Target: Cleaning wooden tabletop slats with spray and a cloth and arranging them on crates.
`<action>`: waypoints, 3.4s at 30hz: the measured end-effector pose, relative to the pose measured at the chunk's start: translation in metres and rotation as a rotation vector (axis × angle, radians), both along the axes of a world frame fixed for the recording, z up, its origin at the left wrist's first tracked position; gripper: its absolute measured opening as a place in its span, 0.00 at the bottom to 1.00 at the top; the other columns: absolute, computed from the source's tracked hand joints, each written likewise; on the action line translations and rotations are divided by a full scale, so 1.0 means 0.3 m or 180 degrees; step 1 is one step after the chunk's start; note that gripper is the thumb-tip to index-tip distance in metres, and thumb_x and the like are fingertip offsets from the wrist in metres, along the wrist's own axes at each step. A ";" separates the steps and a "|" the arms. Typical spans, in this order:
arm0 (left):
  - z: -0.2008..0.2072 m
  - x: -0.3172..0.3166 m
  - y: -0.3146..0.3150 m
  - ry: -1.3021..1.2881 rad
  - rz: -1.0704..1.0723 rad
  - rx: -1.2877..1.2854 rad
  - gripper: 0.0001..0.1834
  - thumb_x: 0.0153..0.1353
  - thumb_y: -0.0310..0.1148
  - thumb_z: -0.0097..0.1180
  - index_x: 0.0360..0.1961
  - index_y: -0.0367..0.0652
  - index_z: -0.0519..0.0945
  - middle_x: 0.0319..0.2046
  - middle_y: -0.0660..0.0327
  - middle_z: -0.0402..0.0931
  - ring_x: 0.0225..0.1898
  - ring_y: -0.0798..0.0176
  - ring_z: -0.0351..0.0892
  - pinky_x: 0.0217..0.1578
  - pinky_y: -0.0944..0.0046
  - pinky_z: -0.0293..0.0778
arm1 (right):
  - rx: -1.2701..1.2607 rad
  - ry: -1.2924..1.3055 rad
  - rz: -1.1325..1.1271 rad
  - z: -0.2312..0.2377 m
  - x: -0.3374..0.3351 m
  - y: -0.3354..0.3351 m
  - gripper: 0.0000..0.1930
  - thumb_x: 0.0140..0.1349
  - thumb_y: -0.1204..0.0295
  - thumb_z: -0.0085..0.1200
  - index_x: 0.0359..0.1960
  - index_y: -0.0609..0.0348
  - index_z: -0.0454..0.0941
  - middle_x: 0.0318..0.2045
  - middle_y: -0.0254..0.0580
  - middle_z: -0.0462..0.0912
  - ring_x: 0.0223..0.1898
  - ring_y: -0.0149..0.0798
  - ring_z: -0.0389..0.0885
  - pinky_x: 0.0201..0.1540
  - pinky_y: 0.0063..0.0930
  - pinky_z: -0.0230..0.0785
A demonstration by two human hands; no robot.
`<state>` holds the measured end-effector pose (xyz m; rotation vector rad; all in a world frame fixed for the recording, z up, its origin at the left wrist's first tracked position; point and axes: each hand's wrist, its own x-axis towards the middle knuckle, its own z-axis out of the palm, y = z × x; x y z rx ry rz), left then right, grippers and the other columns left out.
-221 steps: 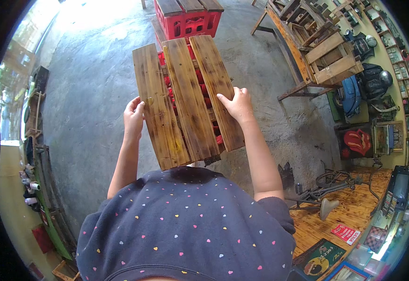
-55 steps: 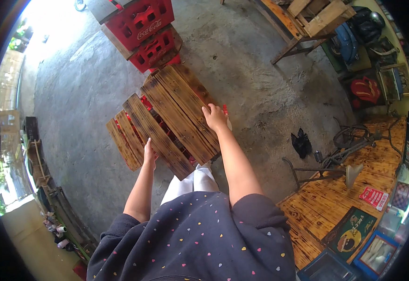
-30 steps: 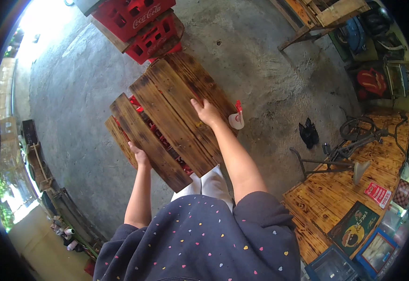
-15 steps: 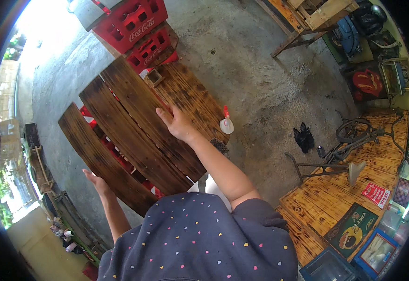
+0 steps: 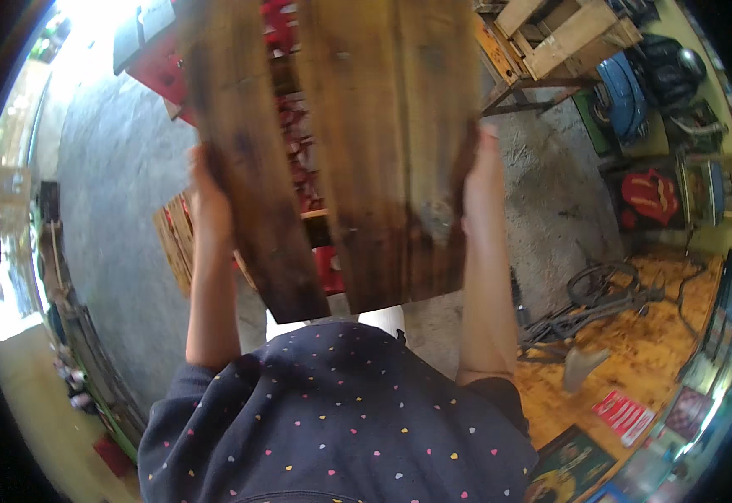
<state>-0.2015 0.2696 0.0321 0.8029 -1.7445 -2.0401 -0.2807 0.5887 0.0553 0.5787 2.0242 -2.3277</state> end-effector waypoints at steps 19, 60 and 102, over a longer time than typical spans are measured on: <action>-0.687 -0.377 0.537 -0.1124 -0.0376 -0.0705 0.38 0.72 0.59 0.37 0.60 0.30 0.69 0.54 0.39 0.75 0.59 0.42 0.72 0.60 0.55 0.64 | 0.1400 -0.0431 0.0761 -0.760 -0.477 0.510 0.40 0.73 0.42 0.33 0.67 0.71 0.62 0.68 0.52 0.65 0.69 0.47 0.63 0.70 0.36 0.52; -2.072 -0.650 0.414 -0.3347 -0.0079 -0.1572 0.38 0.70 0.61 0.38 0.69 0.42 0.61 0.65 0.44 0.63 0.64 0.38 0.64 0.63 0.46 0.60 | 0.2951 -0.1358 0.1345 -2.231 -0.777 0.265 0.29 0.73 0.47 0.36 0.60 0.58 0.70 0.58 0.53 0.73 0.60 0.52 0.70 0.63 0.42 0.61; -1.842 0.647 -0.650 -0.2023 0.0642 0.2329 0.58 0.51 0.80 0.48 0.73 0.48 0.60 0.70 0.56 0.61 0.69 0.52 0.61 0.65 0.42 0.60 | -0.1262 -0.2550 0.2306 -2.042 -0.087 -0.663 0.41 0.54 0.38 0.61 0.61 0.56 0.72 0.55 0.43 0.79 0.54 0.44 0.78 0.58 0.43 0.70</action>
